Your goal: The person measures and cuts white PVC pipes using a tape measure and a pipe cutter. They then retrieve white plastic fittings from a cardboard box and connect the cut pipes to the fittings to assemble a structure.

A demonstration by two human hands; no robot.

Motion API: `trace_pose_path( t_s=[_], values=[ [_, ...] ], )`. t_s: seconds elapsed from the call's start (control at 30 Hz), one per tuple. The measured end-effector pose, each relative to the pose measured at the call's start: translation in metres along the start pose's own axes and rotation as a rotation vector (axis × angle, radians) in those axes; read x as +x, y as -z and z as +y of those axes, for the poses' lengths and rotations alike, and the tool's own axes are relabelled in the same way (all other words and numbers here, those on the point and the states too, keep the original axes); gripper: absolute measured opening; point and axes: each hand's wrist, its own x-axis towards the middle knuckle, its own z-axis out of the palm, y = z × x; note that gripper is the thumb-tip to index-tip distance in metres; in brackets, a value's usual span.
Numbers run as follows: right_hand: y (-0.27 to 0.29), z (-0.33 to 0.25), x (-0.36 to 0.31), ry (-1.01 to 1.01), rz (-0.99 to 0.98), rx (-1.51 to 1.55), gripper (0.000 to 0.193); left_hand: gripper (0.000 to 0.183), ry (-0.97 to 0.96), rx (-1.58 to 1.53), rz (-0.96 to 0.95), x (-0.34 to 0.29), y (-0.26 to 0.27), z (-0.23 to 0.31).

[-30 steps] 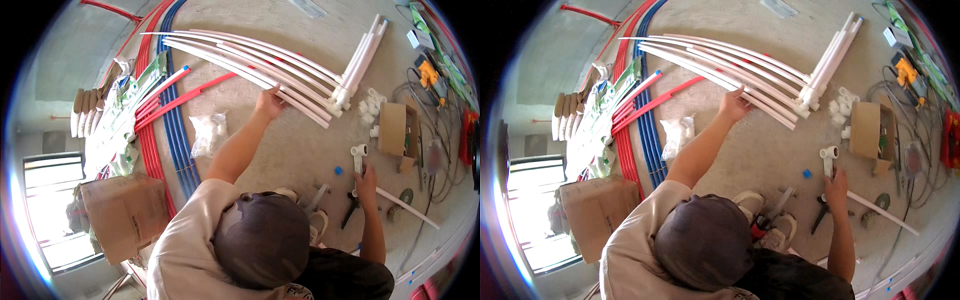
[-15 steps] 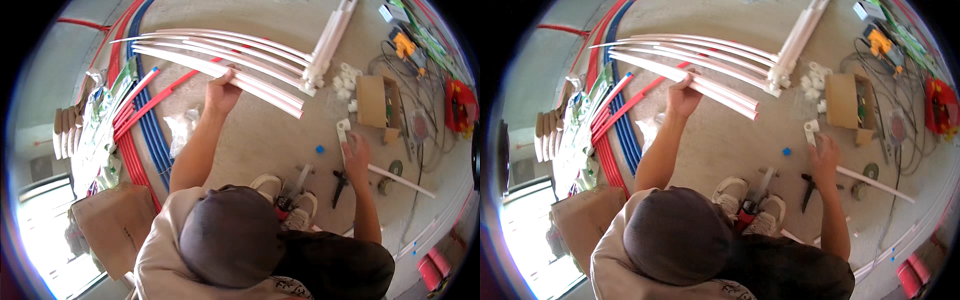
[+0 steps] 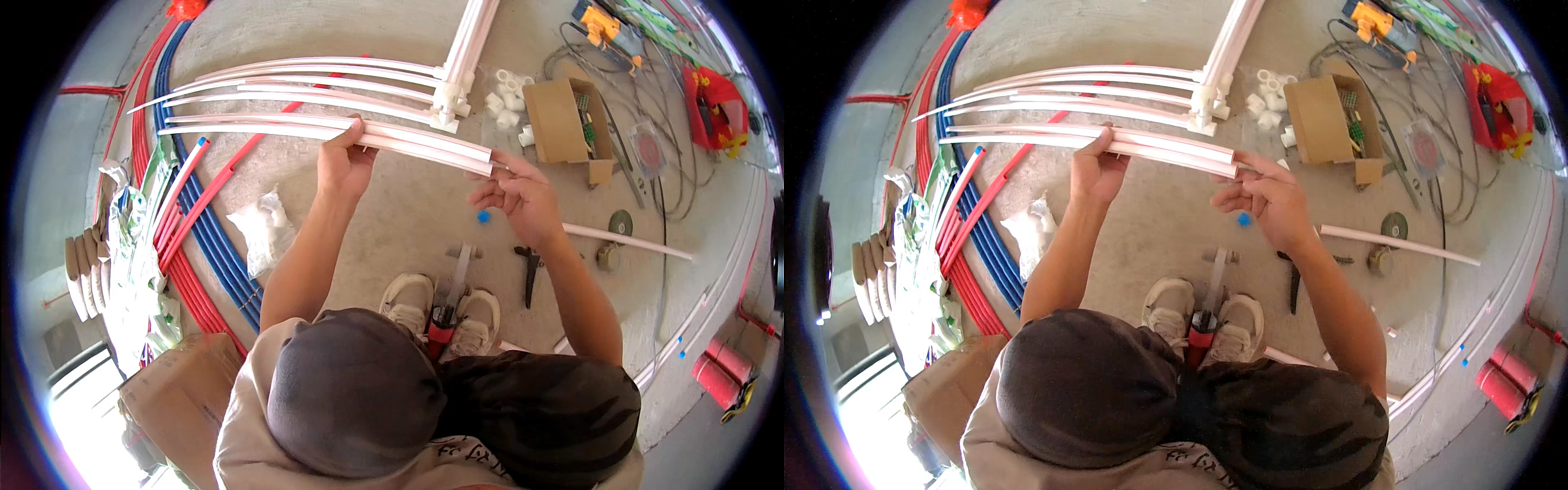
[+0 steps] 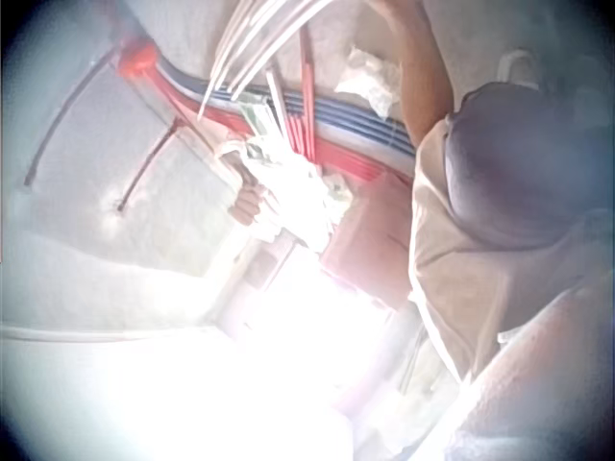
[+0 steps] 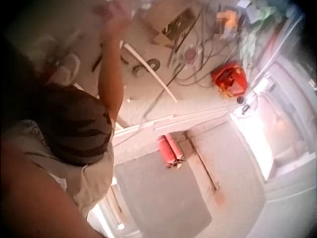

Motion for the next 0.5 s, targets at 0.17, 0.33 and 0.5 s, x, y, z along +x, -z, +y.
trace_pose_path(
  t_s=[0.17,0.33,0.5],
  values=[
    [0.012,0.001,-0.007,0.101,0.001,-0.292,0.063,0.025,0.007,0.042,0.031,-0.008,-0.016,-0.018],
    [0.016,0.0,-0.01,0.161,0.034,-0.315,0.062,0.028,0.004,0.057,-0.052,-0.01,-0.024,-0.022],
    [0.013,0.002,-0.018,0.174,0.06,-0.34,0.064,0.031,-0.004,0.033,-0.022,-0.023,-0.025,-0.021]
  ],
)
